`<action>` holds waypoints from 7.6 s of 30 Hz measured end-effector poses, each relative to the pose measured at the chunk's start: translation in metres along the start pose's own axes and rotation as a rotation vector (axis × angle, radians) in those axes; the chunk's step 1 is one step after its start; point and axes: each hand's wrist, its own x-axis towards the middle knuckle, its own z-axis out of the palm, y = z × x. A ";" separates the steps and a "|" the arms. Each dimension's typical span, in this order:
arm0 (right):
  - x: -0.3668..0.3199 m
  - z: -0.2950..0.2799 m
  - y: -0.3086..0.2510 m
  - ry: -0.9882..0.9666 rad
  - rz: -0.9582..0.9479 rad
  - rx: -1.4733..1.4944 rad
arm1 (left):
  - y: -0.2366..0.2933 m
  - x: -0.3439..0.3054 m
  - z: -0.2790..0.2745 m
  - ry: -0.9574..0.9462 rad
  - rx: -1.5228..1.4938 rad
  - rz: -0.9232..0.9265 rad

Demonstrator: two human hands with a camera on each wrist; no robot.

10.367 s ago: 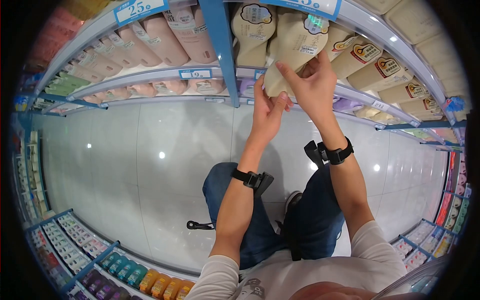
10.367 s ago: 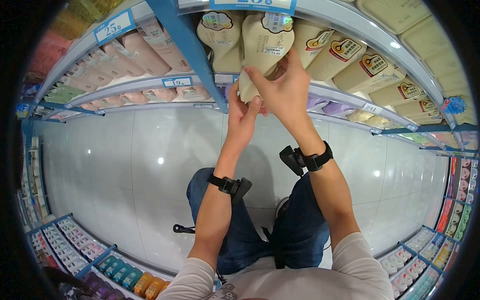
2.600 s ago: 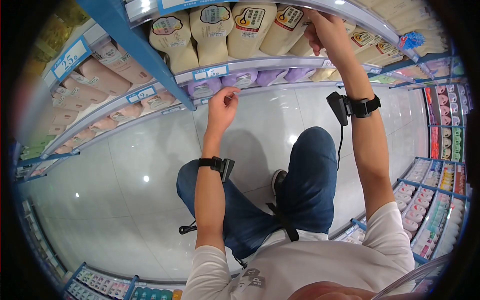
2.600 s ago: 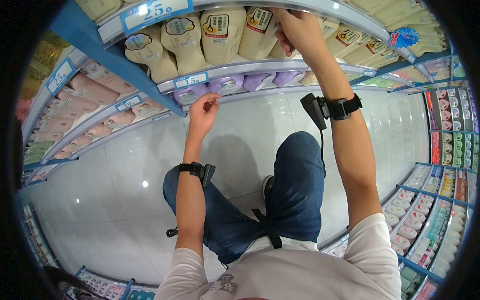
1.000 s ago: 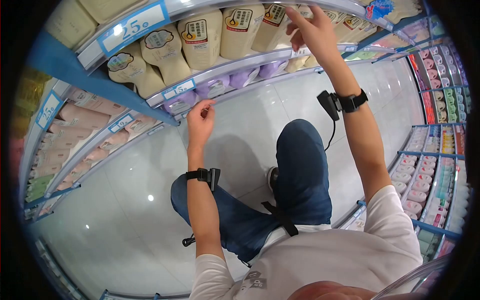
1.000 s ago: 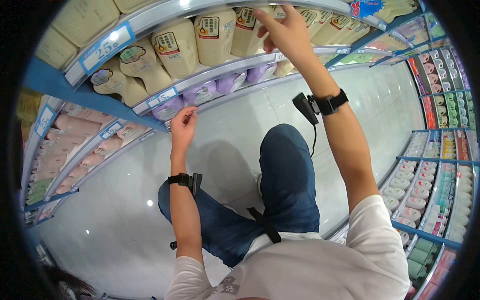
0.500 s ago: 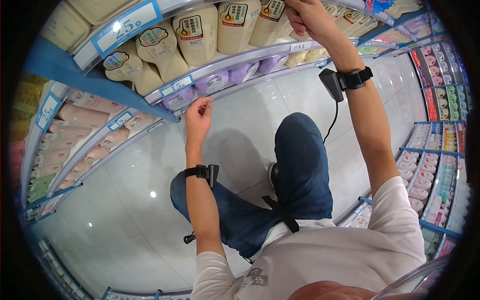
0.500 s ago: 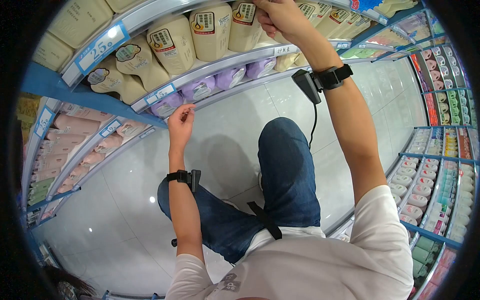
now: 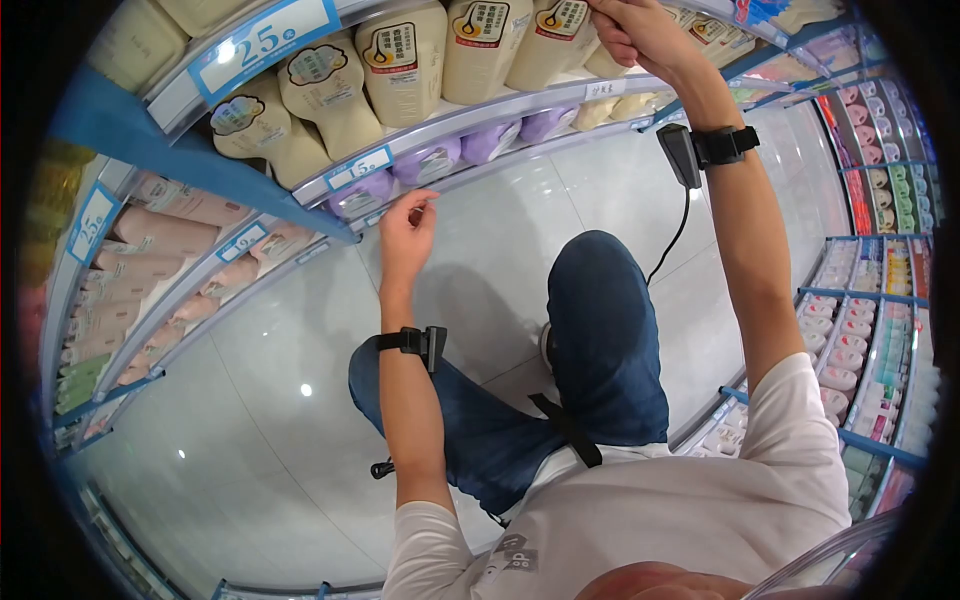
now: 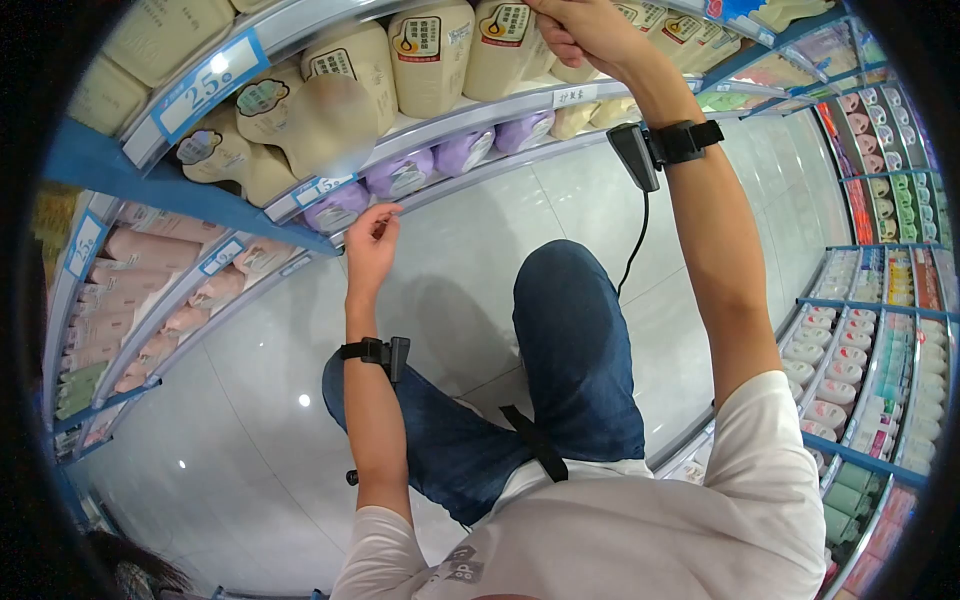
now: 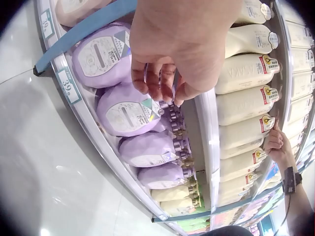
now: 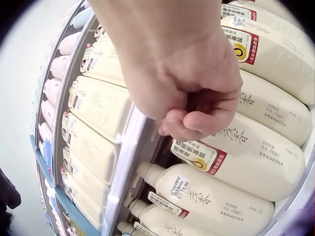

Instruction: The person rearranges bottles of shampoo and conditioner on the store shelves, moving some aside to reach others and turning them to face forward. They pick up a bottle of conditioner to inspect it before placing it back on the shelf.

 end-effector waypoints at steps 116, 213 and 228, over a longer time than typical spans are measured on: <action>0.013 0.071 0.004 -0.306 -0.184 -0.114 | 0.247 0.079 0.021 0.601 0.386 0.051; -0.001 0.032 0.004 -0.015 -0.118 0.287 | 0.174 0.029 0.084 0.475 0.840 0.325; 0.036 -0.007 0.015 -0.399 -0.150 0.225 | 0.172 0.025 0.079 0.439 0.869 0.316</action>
